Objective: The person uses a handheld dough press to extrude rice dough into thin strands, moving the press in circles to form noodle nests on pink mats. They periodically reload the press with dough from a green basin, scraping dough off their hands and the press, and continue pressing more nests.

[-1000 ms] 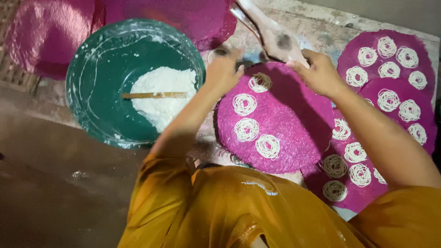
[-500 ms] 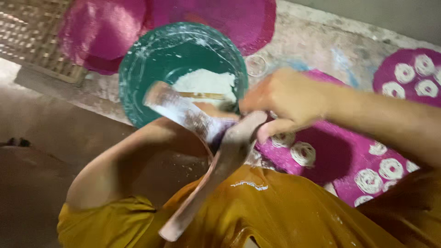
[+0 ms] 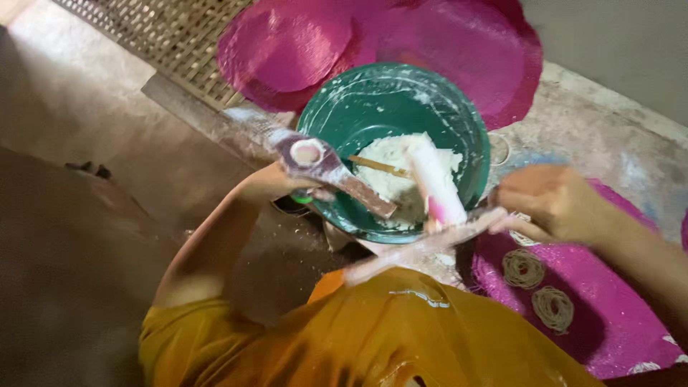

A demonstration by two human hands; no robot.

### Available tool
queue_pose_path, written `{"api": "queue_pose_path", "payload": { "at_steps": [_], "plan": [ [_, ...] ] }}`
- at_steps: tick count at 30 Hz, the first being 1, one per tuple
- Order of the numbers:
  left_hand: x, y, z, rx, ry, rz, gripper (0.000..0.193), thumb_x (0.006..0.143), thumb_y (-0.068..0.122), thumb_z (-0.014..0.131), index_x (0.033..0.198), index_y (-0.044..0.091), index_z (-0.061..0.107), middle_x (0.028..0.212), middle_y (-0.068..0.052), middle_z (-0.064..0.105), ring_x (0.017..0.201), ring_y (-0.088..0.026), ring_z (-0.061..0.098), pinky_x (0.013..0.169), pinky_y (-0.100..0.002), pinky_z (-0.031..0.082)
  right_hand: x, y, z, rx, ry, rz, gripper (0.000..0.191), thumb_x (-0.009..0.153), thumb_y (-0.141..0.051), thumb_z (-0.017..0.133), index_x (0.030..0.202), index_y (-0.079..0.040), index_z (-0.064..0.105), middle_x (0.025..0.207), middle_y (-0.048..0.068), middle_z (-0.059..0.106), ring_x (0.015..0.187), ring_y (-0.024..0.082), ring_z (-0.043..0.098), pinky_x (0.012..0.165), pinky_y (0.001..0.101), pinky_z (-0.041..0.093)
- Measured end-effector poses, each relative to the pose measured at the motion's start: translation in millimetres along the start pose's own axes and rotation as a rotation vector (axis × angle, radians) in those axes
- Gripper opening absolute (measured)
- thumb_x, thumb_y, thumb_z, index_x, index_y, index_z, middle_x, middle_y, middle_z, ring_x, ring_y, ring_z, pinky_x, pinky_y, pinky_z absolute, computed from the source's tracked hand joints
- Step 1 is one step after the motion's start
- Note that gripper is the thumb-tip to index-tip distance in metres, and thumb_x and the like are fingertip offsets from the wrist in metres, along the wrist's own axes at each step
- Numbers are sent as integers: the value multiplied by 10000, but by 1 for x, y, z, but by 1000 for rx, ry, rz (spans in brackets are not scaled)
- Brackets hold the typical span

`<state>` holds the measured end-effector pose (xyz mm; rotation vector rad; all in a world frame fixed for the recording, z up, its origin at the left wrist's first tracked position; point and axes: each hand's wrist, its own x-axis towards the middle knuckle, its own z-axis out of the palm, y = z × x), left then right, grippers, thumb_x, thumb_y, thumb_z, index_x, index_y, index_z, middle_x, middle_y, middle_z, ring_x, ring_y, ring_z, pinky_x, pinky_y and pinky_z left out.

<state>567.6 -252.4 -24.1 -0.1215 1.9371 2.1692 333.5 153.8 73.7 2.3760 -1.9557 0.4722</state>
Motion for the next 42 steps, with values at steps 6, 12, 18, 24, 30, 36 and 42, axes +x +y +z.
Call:
{"api": "queue_pose_path", "payload": {
  "at_steps": [6, 12, 18, 24, 30, 36, 42],
  "plan": [
    [45, -85, 29, -321, -343, -87, 317, 919, 41, 644, 1215, -71, 659, 1084, -180, 701, 961, -257, 708, 840, -376, 582, 41, 40, 3, -709, 81, -248, 300, 921, -341, 743, 1152, -151, 722, 807, 36, 717, 747, 167, 694, 641, 311, 567],
    [55, -61, 84, -91, 316, 175, 272, 939, 103, 693, 1185, -12, 668, 900, -91, 661, 776, -166, 639, 648, -329, 529, 89, -15, 15, 180, 475, 318, 529, 932, -141, 791, 1433, -144, 621, 1344, 181, 632, 1178, 214, 665, 1033, 341, 601],
    [53, -24, 89, 347, 735, 588, 304, 895, 50, 708, 1187, 19, 629, 1005, -80, 688, 920, -176, 662, 815, -319, 531, 120, -55, 57, 294, 713, 489, 350, 907, 5, 818, 1243, -38, 727, 1184, 127, 675, 992, 183, 701, 874, 304, 590],
    [61, -4, 98, 397, 934, 558, 352, 904, 103, 769, 1222, 46, 631, 1098, -81, 725, 1010, -206, 715, 911, -329, 554, 143, -50, 76, 522, 778, 559, 209, 918, 11, 806, 1113, -20, 734, 1147, 106, 695, 1084, 194, 687, 934, 301, 559],
    [63, -4, 90, 785, 987, 638, 510, 900, 98, 768, 1369, 2, 591, 1347, -188, 635, 1230, -356, 619, 1032, -416, 499, 170, -58, 75, 118, 433, 280, 382, 722, 114, 642, 1044, -59, 752, 1153, 101, 621, 1086, 357, 607, 967, 461, 502],
    [50, -25, 70, 646, 1050, 642, 376, 914, 130, 822, 1238, 39, 655, 1237, -148, 676, 1160, -287, 677, 1016, -374, 539, 126, -14, 96, 261, 459, 448, 338, 918, 66, 596, 1217, -70, 677, 1206, 167, 574, 1082, 299, 636, 884, 403, 551],
    [51, -45, 68, 489, 1083, 677, 452, 910, 100, 831, 1298, 11, 616, 1298, -136, 661, 1180, -254, 678, 1022, -349, 543, 97, 48, 182, -249, -305, 465, 224, 942, -185, 618, 1116, -50, 578, 1029, 123, 659, 967, 318, 688, 720, 431, 594]
  ]
}}
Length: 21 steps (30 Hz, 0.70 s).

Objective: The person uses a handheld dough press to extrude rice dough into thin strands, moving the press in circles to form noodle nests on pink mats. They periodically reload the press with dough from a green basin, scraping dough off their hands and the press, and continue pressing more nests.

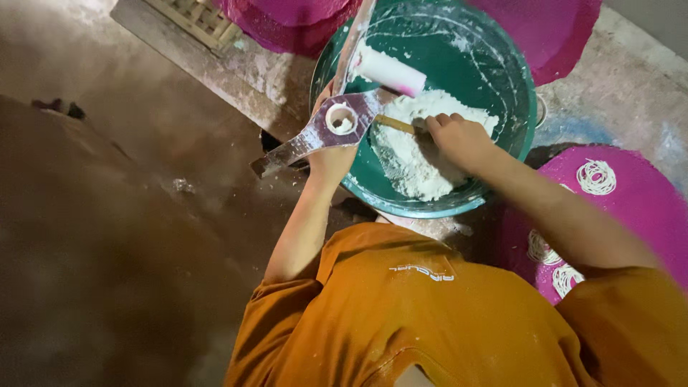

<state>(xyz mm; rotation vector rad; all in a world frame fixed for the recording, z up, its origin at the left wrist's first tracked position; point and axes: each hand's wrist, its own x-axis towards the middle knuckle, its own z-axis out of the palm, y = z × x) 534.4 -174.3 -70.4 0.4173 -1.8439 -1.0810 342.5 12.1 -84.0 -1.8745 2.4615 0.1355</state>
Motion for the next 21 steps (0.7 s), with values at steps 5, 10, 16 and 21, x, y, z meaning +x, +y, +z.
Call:
{"api": "queue_pose_path", "payload": {
  "at_steps": [5, 10, 16, 21],
  "plan": [
    [-6, -6, -1, -18, 1, 16, 473, 912, 96, 829, 1321, 14, 607, 1380, -134, 621, 1226, -256, 665, 1043, -346, 540, 3, 1, -9, -88, -49, -98, 236, 954, -152, 556, 1146, -19, 591, 975, 168, 685, 776, 330, 727, 615, 433, 597],
    [-6, -8, -2, 22, 7, 46, 378, 925, 78, 822, 1259, 44, 648, 1415, -135, 611, 1262, -261, 659, 1072, -349, 538, 34, -47, -38, -102, -299, -121, 193, 948, -185, 557, 941, -52, 698, 951, 168, 736, 777, 328, 755, 604, 437, 609],
    [-7, -10, 0, -32, 6, -75, 446, 920, 88, 802, 1315, 12, 610, 1355, -119, 640, 1197, -237, 687, 1030, -343, 555, 39, -71, -32, -247, -258, -276, 217, 957, -166, 559, 951, -31, 730, 760, 148, 732, 610, 268, 737, 487, 378, 578],
    [-3, -9, 0, 36, 20, 57, 400, 939, 58, 789, 1299, 9, 621, 1380, -132, 618, 1235, -270, 667, 1045, -349, 546, -3, -54, -48, -128, -312, -278, 517, 1037, -241, 518, 1405, 122, 503, 658, 167, 711, 580, 310, 724, 502, 403, 574]
  ]
}}
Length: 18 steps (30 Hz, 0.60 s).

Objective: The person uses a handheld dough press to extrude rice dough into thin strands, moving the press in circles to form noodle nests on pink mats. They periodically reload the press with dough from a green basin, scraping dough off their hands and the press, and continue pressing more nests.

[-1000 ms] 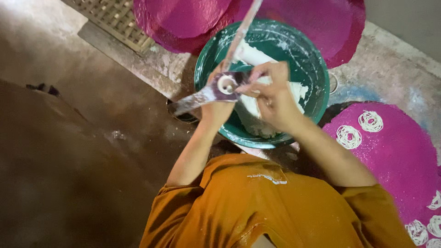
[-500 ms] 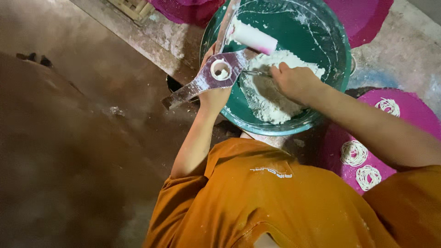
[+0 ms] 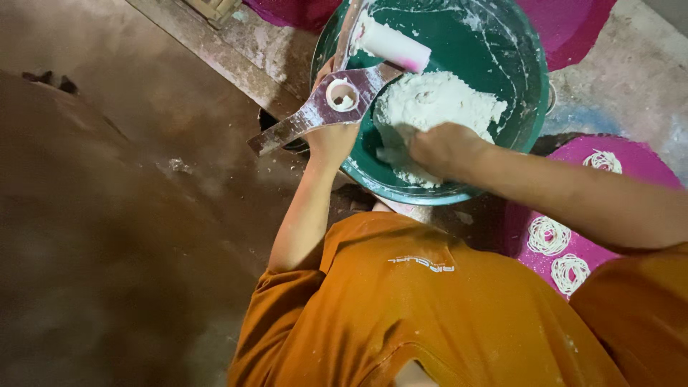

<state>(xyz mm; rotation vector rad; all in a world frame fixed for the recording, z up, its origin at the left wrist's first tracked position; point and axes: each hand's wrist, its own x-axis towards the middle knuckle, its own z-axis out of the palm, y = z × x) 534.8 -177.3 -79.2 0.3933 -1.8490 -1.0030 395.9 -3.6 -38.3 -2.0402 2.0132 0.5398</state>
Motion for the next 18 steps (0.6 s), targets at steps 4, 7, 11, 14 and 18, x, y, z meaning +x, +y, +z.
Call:
{"api": "queue_pose_path", "payload": {
  "at_steps": [4, 7, 11, 14, 18],
  "plan": [
    [1, 6, 0, -8, 24, -7, 358, 948, 54, 784, 1275, 18, 642, 1363, -122, 642, 1210, -249, 689, 1033, -344, 558, -43, 4, -1, 155, -105, 40, 484, 955, -197, 553, 1417, -62, 499, 772, 188, 724, 675, 356, 736, 585, 460, 590],
    [0, 10, -1, 24, 8, -14, 289, 962, 41, 791, 1232, 43, 687, 1356, -125, 662, 1221, -250, 698, 1040, -349, 561, -73, 17, 3, 122, -182, -6, 365, 948, -155, 545, 1307, -150, 610, 924, 153, 745, 829, 322, 751, 709, 450, 602],
    [-1, 8, -1, 18, -32, -31, 325, 942, 57, 799, 1239, 45, 670, 1336, -133, 661, 1197, -264, 695, 1020, -347, 560, -110, 41, -5, 362, -260, 115, 319, 967, -242, 591, 1268, -176, 673, 1020, 127, 771, 872, 289, 757, 797, 417, 596],
    [1, 6, 0, 28, -72, -70, 418, 933, 71, 803, 1312, 42, 628, 1324, -130, 668, 1193, -275, 693, 1026, -356, 558, -136, 60, -22, 637, -160, 142, 350, 925, -276, 632, 1246, -168, 721, 1020, 104, 804, 853, 245, 770, 787, 392, 601],
    [0, 16, 3, 281, -189, 92, 653, 798, 180, 834, 1374, 24, 570, 1369, -180, 596, 1241, -346, 613, 1043, -417, 517, -158, 82, -47, 996, 69, 162, 411, 906, -267, 597, 1282, -135, 698, 971, 83, 774, 820, 221, 743, 736, 392, 588]
  ]
}}
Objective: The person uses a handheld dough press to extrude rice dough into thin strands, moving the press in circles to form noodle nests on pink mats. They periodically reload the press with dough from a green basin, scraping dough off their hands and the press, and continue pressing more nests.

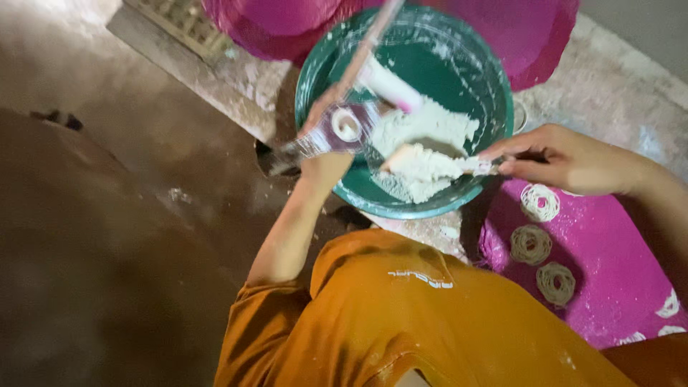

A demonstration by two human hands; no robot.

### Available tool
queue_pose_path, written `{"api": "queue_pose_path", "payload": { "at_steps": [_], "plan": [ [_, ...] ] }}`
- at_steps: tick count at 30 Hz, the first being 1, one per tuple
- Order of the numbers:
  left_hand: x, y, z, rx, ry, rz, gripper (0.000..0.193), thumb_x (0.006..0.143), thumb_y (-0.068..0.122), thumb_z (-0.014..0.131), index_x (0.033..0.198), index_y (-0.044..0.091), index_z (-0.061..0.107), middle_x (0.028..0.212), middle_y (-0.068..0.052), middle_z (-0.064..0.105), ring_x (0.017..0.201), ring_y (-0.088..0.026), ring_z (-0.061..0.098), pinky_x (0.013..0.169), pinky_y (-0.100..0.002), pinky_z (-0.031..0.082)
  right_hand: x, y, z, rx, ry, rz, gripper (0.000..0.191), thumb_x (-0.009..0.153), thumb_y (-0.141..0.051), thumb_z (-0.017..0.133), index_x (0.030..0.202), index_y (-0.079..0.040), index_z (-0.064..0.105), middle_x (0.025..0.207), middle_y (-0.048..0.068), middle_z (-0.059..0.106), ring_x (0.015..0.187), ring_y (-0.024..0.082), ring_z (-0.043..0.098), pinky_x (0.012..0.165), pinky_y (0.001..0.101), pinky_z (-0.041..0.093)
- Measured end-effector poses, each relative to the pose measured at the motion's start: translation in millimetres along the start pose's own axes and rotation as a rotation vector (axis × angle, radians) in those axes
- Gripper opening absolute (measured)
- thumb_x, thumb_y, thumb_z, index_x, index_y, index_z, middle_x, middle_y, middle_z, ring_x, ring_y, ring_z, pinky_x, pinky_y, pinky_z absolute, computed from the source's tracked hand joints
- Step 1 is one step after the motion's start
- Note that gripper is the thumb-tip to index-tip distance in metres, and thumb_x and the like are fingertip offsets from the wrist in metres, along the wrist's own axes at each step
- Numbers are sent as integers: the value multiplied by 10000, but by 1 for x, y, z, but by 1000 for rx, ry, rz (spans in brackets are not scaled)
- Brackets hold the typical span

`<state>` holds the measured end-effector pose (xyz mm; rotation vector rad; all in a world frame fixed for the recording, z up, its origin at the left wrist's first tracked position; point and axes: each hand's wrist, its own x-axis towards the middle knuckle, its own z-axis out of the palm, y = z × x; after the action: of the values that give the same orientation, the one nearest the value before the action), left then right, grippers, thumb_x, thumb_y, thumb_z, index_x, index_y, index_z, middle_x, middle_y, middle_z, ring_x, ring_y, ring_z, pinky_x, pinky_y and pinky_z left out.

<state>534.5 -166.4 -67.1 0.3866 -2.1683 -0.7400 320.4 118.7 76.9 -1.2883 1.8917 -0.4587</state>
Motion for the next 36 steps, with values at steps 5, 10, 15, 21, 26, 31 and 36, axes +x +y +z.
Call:
{"api": "queue_pose_path", "payload": {
  "at_steps": [5, 10, 15, 21, 26, 31, 36],
  "plan": [
    [3, 36, 4, 173, -280, 123, 587, 814, 348, 786, 1338, 135, 627, 1463, -129, 580, 1278, -370, 567, 1051, -458, 480, 25, -36, -23, -189, -25, 180, 393, 1000, -413, 573, 1309, -224, 725, 835, 57, 715, 708, 231, 646, 673, 416, 556],
    [11, 52, 9, -54, -370, 8, 651, 849, 377, 775, 1391, 87, 563, 1385, -136, 620, 1279, -334, 580, 1074, -448, 467, 58, -106, 23, -909, 162, 22, 323, 985, -441, 542, 978, -179, 731, 772, 48, 687, 764, 283, 689, 628, 464, 544],
    [4, 42, -4, -146, -429, -16, 618, 743, 266, 824, 1314, 112, 644, 1276, -141, 686, 1215, -322, 625, 1062, -445, 458, 35, -128, 49, -1179, 284, -467, 165, 850, -213, 620, 963, -96, 647, 829, 50, 698, 679, 216, 707, 580, 357, 561],
    [19, 29, -8, -317, -141, -299, 512, 843, 266, 784, 1282, 91, 586, 1233, -109, 701, 1160, -285, 690, 998, -394, 547, 4, -116, 28, -569, 551, -141, 242, 911, -124, 673, 1151, -90, 678, 1012, 90, 741, 767, 320, 712, 613, 432, 554],
    [34, 33, -14, 51, 63, 130, 448, 845, 189, 785, 1245, 45, 643, 1393, -205, 622, 1236, -360, 622, 1073, -443, 491, 52, -99, 86, -154, 745, -461, 459, 960, -43, 635, 1416, -63, 590, 1083, 227, 698, 953, 396, 704, 805, 417, 567],
    [44, 29, -29, -139, -99, -223, 833, 809, 298, 777, 1511, 33, 416, 1289, -140, 657, 1203, -340, 621, 1078, -461, 493, 53, -61, 95, 146, 528, -129, 446, 981, -99, 614, 1427, -111, 617, 815, 225, 696, 616, 203, 623, 655, 328, 529],
    [46, 34, -12, 230, -85, 63, 609, 790, 287, 795, 1326, 95, 578, 1584, -317, 392, 1218, -430, 531, 1019, -520, 453, 69, -46, 89, 67, 730, -185, 381, 1014, -133, 628, 1384, -42, 617, 863, 203, 732, 630, 71, 539, 612, 300, 517]
  ]
}}
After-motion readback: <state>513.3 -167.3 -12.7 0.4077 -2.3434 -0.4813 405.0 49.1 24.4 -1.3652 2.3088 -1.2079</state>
